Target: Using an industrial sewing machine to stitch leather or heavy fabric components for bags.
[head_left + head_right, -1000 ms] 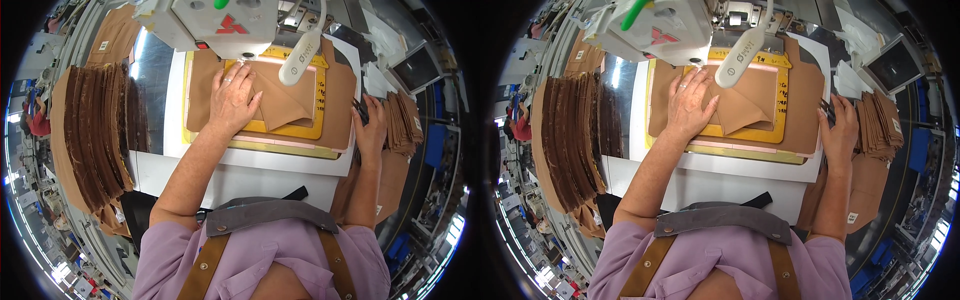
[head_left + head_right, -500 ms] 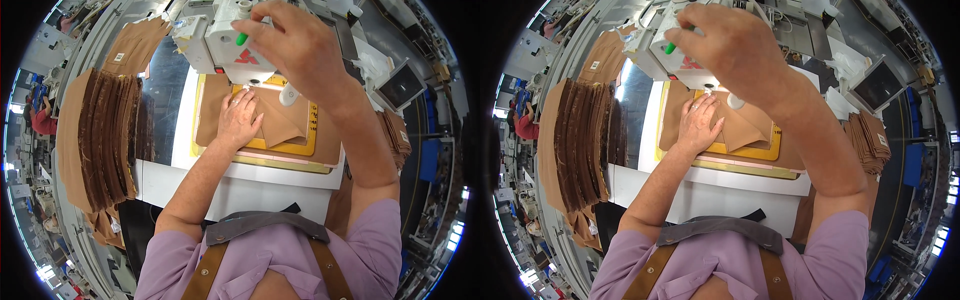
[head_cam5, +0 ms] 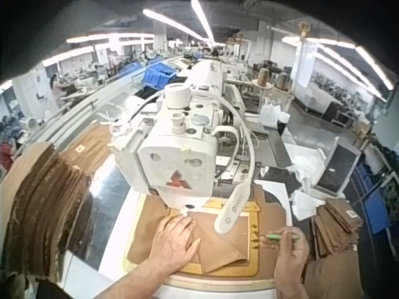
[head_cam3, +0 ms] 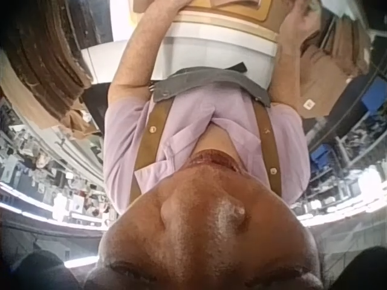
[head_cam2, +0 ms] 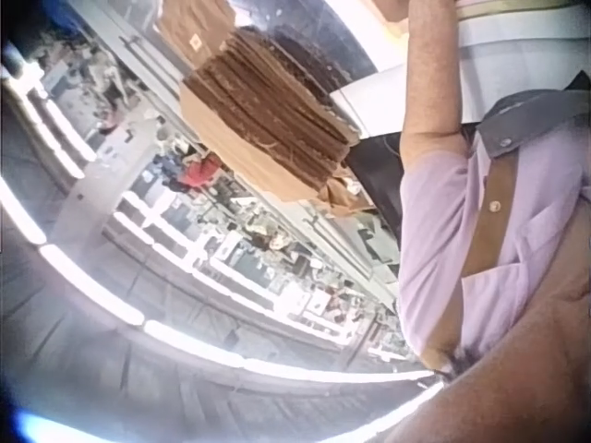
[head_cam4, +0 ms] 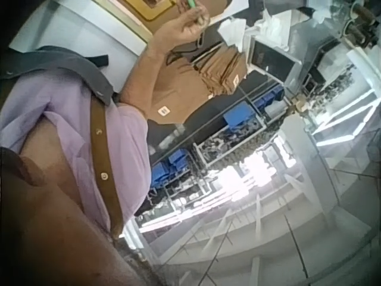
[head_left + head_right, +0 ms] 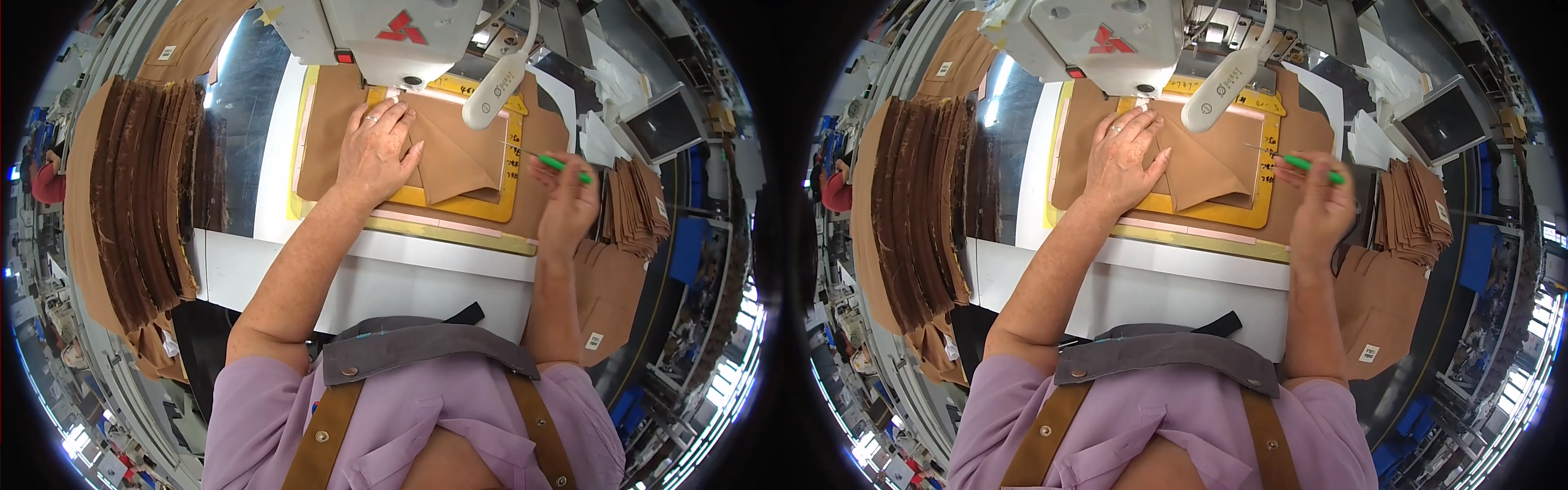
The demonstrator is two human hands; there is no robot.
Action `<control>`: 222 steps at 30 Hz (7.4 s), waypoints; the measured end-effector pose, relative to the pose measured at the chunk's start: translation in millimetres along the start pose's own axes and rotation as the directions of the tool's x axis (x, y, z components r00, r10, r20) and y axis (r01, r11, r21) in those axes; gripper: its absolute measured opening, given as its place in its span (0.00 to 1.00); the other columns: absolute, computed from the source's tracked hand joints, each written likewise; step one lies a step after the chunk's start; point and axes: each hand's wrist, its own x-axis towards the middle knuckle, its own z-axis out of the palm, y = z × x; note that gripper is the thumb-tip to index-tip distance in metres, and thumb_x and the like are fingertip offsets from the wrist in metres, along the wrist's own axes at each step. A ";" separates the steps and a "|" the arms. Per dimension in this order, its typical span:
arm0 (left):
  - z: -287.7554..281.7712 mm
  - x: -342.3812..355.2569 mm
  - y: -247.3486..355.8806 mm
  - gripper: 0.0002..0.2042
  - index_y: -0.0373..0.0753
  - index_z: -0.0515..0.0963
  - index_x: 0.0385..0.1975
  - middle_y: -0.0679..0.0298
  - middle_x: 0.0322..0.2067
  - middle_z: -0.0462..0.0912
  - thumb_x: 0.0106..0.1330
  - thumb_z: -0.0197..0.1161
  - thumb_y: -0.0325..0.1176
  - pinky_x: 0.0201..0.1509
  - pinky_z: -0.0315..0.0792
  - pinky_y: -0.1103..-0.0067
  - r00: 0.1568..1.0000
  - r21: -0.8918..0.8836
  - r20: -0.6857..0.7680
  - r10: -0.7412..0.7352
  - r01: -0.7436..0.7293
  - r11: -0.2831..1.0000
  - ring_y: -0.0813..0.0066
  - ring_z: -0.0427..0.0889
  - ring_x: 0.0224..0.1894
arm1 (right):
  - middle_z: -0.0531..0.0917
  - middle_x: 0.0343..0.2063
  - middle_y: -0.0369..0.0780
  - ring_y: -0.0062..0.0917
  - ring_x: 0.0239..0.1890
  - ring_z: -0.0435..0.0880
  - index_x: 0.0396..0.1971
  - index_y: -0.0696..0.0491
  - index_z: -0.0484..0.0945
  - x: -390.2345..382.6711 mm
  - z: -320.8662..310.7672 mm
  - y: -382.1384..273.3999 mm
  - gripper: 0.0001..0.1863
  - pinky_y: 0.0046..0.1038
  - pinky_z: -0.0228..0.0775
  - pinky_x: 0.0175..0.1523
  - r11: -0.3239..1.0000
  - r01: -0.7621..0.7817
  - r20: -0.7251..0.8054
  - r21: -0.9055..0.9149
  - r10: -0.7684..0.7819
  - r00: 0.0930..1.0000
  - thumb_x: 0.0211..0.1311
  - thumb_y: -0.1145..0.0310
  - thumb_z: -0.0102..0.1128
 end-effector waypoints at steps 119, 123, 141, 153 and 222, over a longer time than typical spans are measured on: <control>-1.7 29.9 -45.8 0.15 0.42 0.86 0.49 0.64 0.46 0.87 0.65 0.66 0.37 0.69 0.65 0.62 0.998 -0.026 0.012 0.063 -0.062 0.998 0.66 0.84 0.50 | 0.87 0.39 0.44 0.36 0.40 0.87 0.41 0.60 0.85 33.4 93.9 59.0 0.08 0.33 0.80 0.47 0.715 0.607 0.568 -0.346 -0.355 0.743 0.62 0.80 0.65; 4.8 27.8 -46.3 0.16 0.43 0.86 0.49 0.66 0.47 0.87 0.63 0.68 0.41 0.69 0.65 0.62 0.998 -0.036 -0.022 0.054 -0.055 0.998 0.65 0.84 0.50 | 0.90 0.40 0.42 0.31 0.44 0.89 0.40 0.59 0.87 46.6 87.3 69.5 0.07 0.31 0.80 0.54 0.860 0.401 0.540 -0.315 -0.185 0.821 0.64 0.80 0.64; 13.8 20.8 -33.2 0.14 0.45 0.88 0.40 0.71 0.47 0.86 0.55 0.76 0.39 0.63 0.70 0.66 0.987 -0.017 -0.163 -0.008 0.005 1.000 0.68 0.84 0.49 | 0.91 0.39 0.43 0.28 0.42 0.90 0.40 0.59 0.89 51.9 89.9 80.3 0.07 0.28 0.81 0.52 0.859 0.408 0.532 -0.309 -0.199 0.823 0.65 0.79 0.64; 14.3 18.6 -29.7 0.14 0.45 0.88 0.41 0.71 0.47 0.85 0.56 0.75 0.39 0.63 0.69 0.66 0.984 0.045 -0.180 0.002 0.006 0.999 0.70 0.83 0.50 | 0.91 0.39 0.42 0.28 0.44 0.90 0.40 0.60 0.88 52.5 88.2 83.6 0.08 0.29 0.81 0.54 0.877 0.366 0.518 -0.310 -0.167 0.839 0.65 0.80 0.63; 1.6 21.3 -14.2 0.19 0.42 0.84 0.49 0.62 0.48 0.80 0.61 0.65 0.44 0.68 0.63 0.56 0.999 0.345 0.026 0.046 -0.052 0.937 0.67 0.77 0.55 | 0.89 0.39 0.37 0.22 0.46 0.85 0.43 0.56 0.86 76.4 41.8 16.3 0.08 0.26 0.75 0.55 0.878 0.290 0.557 -0.381 -0.033 0.830 0.70 0.73 0.61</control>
